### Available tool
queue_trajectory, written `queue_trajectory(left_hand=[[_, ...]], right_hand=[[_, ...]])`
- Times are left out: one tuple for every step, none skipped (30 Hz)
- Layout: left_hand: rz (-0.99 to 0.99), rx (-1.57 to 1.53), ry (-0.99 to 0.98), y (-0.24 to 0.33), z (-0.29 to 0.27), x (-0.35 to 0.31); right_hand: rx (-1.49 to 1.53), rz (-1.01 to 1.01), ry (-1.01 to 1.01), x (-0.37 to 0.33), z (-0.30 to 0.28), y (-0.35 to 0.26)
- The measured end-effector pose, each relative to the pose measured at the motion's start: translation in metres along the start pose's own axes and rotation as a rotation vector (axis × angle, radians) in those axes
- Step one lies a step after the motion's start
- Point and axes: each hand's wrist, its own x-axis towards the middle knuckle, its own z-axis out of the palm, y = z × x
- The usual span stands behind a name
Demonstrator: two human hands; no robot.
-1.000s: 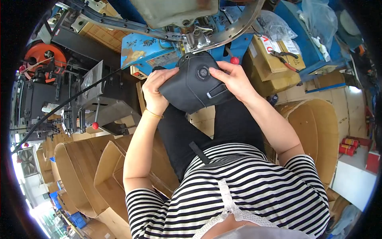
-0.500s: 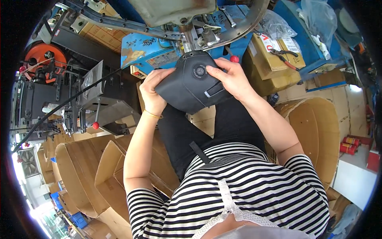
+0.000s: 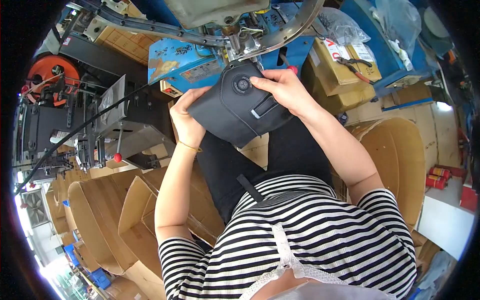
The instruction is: Checking shoe upper components and using an industrial machine to press or assemble them.
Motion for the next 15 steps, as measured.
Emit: queue_trajectory(left_hand=[[0.001,0.002,0.002,0.001,0.000,0.000],[0.004,0.000,0.007,0.001,0.000,0.000],[0.006,-0.003,0.013,0.001,0.001,0.000],[0.006,-0.001,0.013,-0.001,0.001,-0.001],[0.004,-0.030,0.028,-0.004,0.003,-0.002],[0.001,-0.059,0.043,-0.005,0.003,-0.003],[0.002,-0.059,0.043,-0.004,0.004,-0.002],[0.026,-0.045,0.052,-0.002,0.005,-0.002],[0.049,-0.031,0.062,-0.001,0.005,-0.003],[0.052,-0.029,0.064,-0.002,0.004,-0.002],[0.069,-0.006,0.055,-0.003,0.001,-0.002],[0.084,0.017,0.047,-0.003,-0.001,-0.003],[0.088,0.019,0.048,0.001,-0.003,-0.002],[0.152,0.124,0.076,0.008,-0.007,-0.003],[0.213,0.231,0.105,0.014,-0.011,-0.007]], right_hand=[[0.001,-0.002,-0.002,0.000,0.000,0.000],[-0.004,-0.012,0.009,0.000,0.000,0.001],[-0.010,-0.022,0.020,0.000,0.000,0.001],[-0.008,-0.023,0.018,0.000,0.000,0.001],[-0.005,-0.035,0.013,0.001,0.001,0.001],[-0.003,-0.047,0.008,0.001,0.001,0.001],[-0.003,-0.048,0.007,0.000,0.000,0.000],[-0.040,-0.046,0.015,0.000,-0.001,-0.001],[-0.077,-0.045,0.023,-0.001,-0.001,-0.001],[-0.077,-0.048,0.020,-0.002,-0.001,-0.003],[-0.119,-0.107,0.013,-0.004,0.000,-0.005],[-0.160,-0.166,0.004,-0.007,0.001,-0.006],[-0.159,-0.170,0.003,-0.010,0.002,-0.006],[-0.203,-0.254,-0.006,-0.014,0.003,-0.006],[-0.246,-0.336,-0.017,-0.020,0.005,-0.005]])
